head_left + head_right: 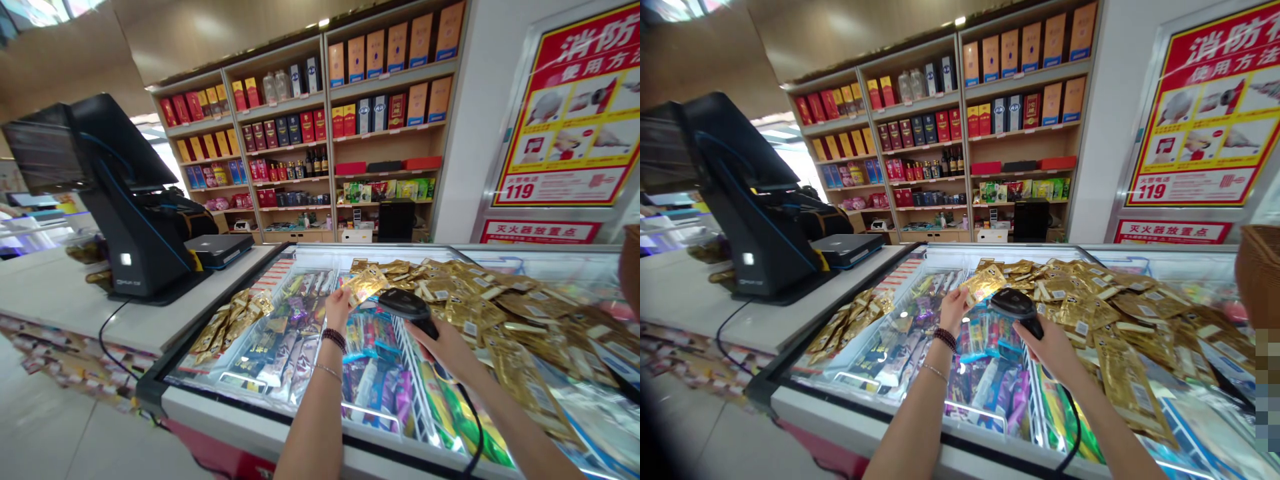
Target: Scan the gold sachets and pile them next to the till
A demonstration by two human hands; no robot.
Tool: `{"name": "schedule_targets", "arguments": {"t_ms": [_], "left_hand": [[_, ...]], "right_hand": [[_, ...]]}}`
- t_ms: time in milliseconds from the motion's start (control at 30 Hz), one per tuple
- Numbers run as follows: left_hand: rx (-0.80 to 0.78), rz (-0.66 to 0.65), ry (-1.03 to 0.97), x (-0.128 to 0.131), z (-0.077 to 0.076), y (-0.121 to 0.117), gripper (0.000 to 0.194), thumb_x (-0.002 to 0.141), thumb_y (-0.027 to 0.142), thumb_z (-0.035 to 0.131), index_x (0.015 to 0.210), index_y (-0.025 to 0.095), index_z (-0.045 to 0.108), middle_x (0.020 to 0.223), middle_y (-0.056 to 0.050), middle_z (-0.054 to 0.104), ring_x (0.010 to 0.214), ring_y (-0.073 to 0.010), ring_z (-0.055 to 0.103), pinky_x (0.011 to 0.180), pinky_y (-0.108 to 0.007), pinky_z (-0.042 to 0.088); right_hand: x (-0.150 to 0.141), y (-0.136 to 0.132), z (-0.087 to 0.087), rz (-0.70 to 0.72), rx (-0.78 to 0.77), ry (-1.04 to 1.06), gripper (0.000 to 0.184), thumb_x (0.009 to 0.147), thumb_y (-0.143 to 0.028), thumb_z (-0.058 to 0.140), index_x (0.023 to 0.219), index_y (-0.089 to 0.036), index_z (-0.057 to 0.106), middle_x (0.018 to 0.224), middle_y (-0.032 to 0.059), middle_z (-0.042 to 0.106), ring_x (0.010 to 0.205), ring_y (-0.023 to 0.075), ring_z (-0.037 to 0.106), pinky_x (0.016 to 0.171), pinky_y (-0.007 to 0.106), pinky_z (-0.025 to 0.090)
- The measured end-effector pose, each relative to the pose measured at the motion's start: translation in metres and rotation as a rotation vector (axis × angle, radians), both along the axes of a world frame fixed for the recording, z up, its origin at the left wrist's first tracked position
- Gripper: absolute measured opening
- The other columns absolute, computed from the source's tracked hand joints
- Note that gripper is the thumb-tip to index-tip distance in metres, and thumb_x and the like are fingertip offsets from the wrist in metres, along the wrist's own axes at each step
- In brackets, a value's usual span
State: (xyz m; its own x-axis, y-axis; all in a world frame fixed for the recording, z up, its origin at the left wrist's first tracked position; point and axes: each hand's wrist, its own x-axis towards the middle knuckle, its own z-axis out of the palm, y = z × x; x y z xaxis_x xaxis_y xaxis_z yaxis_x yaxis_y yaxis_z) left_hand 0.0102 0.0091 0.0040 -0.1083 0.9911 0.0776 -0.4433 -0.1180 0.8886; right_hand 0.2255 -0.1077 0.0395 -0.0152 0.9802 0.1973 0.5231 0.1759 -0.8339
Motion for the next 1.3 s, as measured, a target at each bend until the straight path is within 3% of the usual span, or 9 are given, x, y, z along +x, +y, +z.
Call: {"name": "schedule_targets", "arguments": {"t_ms": [200,433,567,733,933,1167,1300], "left_hand": [[0.0,0.002,0.014,-0.001,-0.001,0.0,0.037,0.074,0.045,0.083,0.091,0.014,0.077,0.087,-0.009,0.079,0.078,-0.0193,0.074,0.08,-0.033,0.06],[-0.006,-0.011,0.03,-0.001,-0.001,0.0,0.031,0.079,0.042,0.079,0.095,0.015,0.077,0.087,-0.007,0.078,0.079,-0.0197,0.075,0.082,-0.035,0.06],[-0.033,-0.006,0.034,-0.002,0.0,0.001,0.031,0.077,0.041,0.081,0.093,0.015,0.078,0.086,-0.007,0.078,0.08,-0.0198,0.075,0.083,-0.035,0.06],[-0.042,0.013,0.021,-0.002,0.003,-0.001,0.033,0.075,0.041,0.083,0.092,0.014,0.078,0.083,-0.007,0.078,0.076,-0.018,0.074,0.078,-0.031,0.06],[-0.049,0.054,0.025,0.0,0.005,-0.002,0.033,0.074,0.043,0.085,0.088,0.014,0.077,0.077,-0.006,0.077,0.072,-0.0176,0.073,0.075,-0.03,0.059],[-0.044,0.061,0.014,-0.002,0.005,-0.009,0.022,0.079,0.034,0.08,0.088,0.015,0.074,0.083,-0.007,0.078,0.076,-0.0188,0.074,0.076,-0.031,0.06],[-0.089,0.124,0.033,-0.026,0.003,-0.019,0.033,0.076,0.029,0.082,0.104,0.017,0.069,0.082,-0.004,0.075,0.075,-0.0176,0.073,0.074,-0.031,0.061]], "right_hand": [[-0.008,-0.008,0.002,-0.055,0.078,0.033,0.041,0.086,-0.062,0.058,0.064,-0.028,0.051,0.037,-0.0041,0.053,0.035,0.0162,0.047,0.049,0.032,0.039],[-0.005,-0.008,0.003,-0.016,0.051,0.031,0.04,0.087,-0.063,0.057,0.069,-0.027,0.053,0.038,-0.0047,0.053,0.035,0.0162,0.047,0.048,0.031,0.039],[-0.001,-0.003,-0.002,0.043,-0.013,-0.035,0.043,0.085,-0.067,0.057,0.068,-0.027,0.051,0.04,-0.0024,0.056,0.038,0.0174,0.051,0.05,0.032,0.041],[0.0,0.002,-0.011,-0.007,0.014,-0.064,0.047,0.083,-0.071,0.053,0.065,-0.028,0.051,0.038,-0.0016,0.053,0.035,0.018,0.05,0.048,0.032,0.04],[-0.002,-0.004,-0.007,-0.002,0.035,-0.084,0.046,0.087,-0.066,0.053,0.063,-0.028,0.049,0.037,-0.0021,0.053,0.037,0.0173,0.05,0.052,0.032,0.042],[-0.009,0.003,-0.006,0.08,0.027,0.139,0.047,0.088,-0.065,0.06,0.064,-0.026,0.053,0.039,-0.0031,0.053,0.037,0.0137,0.045,0.049,0.03,0.037],[-0.025,0.018,-0.003,0.1,-0.008,0.298,0.049,0.082,-0.066,0.068,0.06,-0.024,0.055,0.038,-0.0018,0.052,0.035,0.0124,0.042,0.044,0.028,0.034]]}}
